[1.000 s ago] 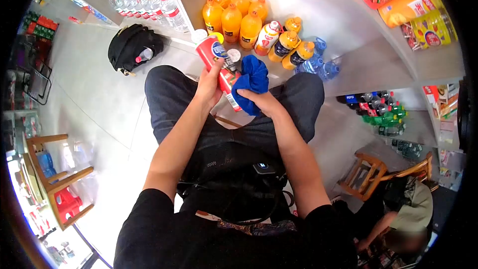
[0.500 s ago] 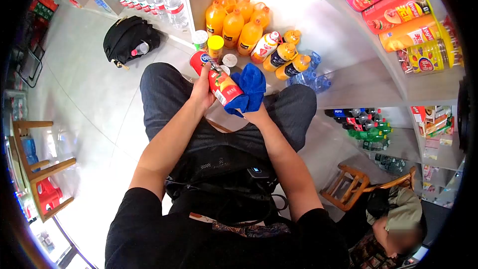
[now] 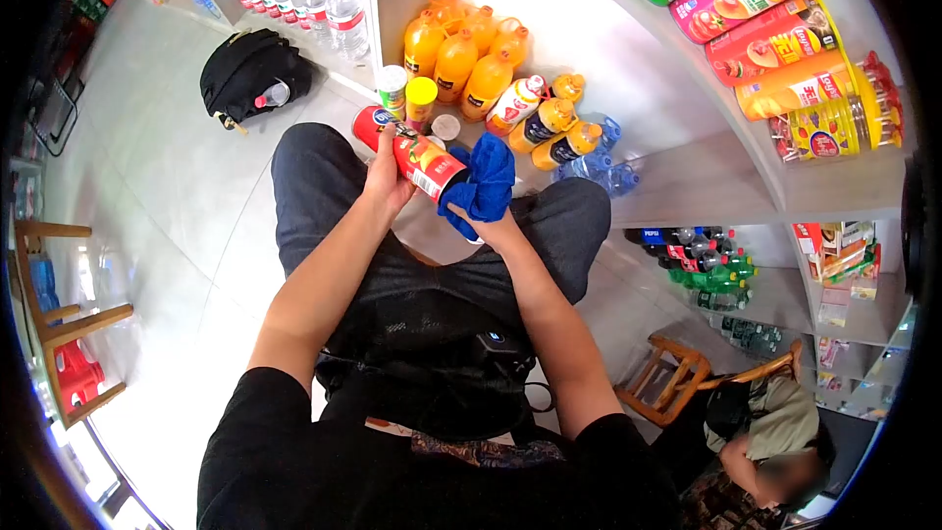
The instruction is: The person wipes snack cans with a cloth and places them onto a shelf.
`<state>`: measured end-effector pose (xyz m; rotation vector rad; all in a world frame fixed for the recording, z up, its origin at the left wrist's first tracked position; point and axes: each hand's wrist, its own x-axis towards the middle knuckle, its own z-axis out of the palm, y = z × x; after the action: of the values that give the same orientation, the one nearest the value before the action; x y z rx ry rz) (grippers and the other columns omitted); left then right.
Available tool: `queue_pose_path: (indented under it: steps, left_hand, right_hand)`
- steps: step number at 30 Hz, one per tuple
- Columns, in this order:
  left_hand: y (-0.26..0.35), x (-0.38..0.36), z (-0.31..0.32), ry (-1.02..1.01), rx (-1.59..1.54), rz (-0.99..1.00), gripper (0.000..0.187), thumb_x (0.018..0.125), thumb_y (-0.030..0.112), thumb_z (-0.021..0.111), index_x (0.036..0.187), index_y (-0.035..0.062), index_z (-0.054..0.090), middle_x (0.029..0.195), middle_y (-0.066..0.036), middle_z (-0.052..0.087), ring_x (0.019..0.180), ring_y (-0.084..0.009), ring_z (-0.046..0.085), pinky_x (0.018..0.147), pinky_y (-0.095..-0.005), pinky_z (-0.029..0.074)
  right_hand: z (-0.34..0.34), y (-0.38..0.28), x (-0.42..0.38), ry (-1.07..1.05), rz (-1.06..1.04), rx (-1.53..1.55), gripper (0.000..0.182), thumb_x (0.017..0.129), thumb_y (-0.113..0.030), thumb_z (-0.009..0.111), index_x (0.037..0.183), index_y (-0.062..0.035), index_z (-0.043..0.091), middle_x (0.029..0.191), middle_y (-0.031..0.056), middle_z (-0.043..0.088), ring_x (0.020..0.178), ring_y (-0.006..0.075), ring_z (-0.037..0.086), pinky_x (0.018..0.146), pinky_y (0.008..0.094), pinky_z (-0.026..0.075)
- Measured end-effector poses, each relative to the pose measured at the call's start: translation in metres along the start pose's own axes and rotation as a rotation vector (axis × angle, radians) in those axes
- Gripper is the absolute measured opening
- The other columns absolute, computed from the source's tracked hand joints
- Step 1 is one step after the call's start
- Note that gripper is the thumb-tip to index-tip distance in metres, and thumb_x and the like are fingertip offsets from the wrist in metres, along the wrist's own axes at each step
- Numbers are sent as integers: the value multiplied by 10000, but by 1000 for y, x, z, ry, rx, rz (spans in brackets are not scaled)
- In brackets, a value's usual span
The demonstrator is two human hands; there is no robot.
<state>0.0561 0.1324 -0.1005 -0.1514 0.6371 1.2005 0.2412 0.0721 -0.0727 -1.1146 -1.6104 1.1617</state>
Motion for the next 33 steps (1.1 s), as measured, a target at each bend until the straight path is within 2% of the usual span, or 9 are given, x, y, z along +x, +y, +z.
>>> queue_pose_path:
  steps: [3, 7, 11, 15, 18, 21, 24, 28, 33]
  left_hand:
    - [-7, -4, 6, 57, 93, 53, 522, 927, 416, 591, 1227, 25, 421, 1045, -143, 604, 950, -287, 640, 896, -476, 526]
    - [-10, -10, 15, 16, 148, 80, 518, 938, 367, 593, 1253, 20, 372, 1069, -141, 587, 941, -272, 645, 875, -461, 540]
    - [-8, -9, 18, -13, 81, 37, 555, 930, 401, 592, 1270, 30, 358, 1079, -143, 585, 945, -286, 642, 879, -476, 535]
    - [1, -10, 14, -49, 49, -5, 584, 919, 457, 584, 1270, 37, 380, 1107, -155, 591, 997, -298, 633, 917, -494, 512]
    - [6, -11, 16, -71, 22, -10, 589, 912, 478, 583, 1263, 41, 399, 1105, -151, 604, 994, -299, 636, 916, -489, 513]
    - [13, -17, 27, -97, 21, -13, 519, 910, 422, 613, 1230, 49, 445, 1087, -131, 610, 952, -277, 645, 866, -450, 540]
    - [0, -28, 39, -93, 434, 233, 474, 905, 335, 648, 1239, 64, 451, 1072, -112, 607, 926, -235, 644, 829, -399, 551]
    - [-21, -30, 33, -253, 1108, 288, 469, 907, 234, 655, 1277, 63, 422, 1041, -49, 579, 963, -140, 574, 861, -319, 490]
    - [-26, -29, 30, -592, 1266, 275, 569, 949, 285, 590, 1400, 56, 329, 1265, -117, 482, 1157, -190, 483, 991, -355, 406]
  right_hand:
    - [-3, 8, 3, -31, -149, -229, 937, 792, -74, 746, 1498, -60, 131, 1472, 160, 337, 1330, 253, 386, 1090, 366, 331]
    - [5, 8, -5, 128, -37, 108, 616, 823, -146, 711, 1341, 6, 415, 1272, 124, 537, 1215, 259, 487, 1028, 360, 382]
    - [-4, 32, -9, 202, 287, 418, 511, 930, -64, 587, 1394, -22, 375, 1307, 74, 516, 1141, 173, 508, 973, 324, 427]
    - [-5, -16, -4, 118, 385, 587, 683, 906, 6, 577, 1485, -105, 232, 1448, 78, 392, 1277, 231, 429, 1027, 367, 403]
    - [-5, -4, -4, 46, 438, 657, 644, 904, -22, 581, 1465, -95, 273, 1408, 92, 441, 1211, 264, 505, 985, 403, 459]
    - [-17, 6, -3, 38, 617, 984, 451, 902, -192, 644, 1304, -62, 487, 1189, 56, 592, 1027, 187, 586, 873, 324, 503]
    - [-11, 11, -2, 122, 734, 1021, 423, 896, -269, 645, 1254, -73, 534, 1176, 60, 598, 1036, 195, 588, 913, 348, 484]
    - [0, 23, -12, 57, 639, 589, 407, 889, -192, 659, 1258, -70, 536, 1172, 44, 593, 1052, 158, 569, 934, 319, 462]
    - [-10, 17, -15, 175, 595, 711, 406, 874, -124, 671, 1252, -70, 532, 1185, 47, 589, 1073, 175, 572, 956, 334, 457]
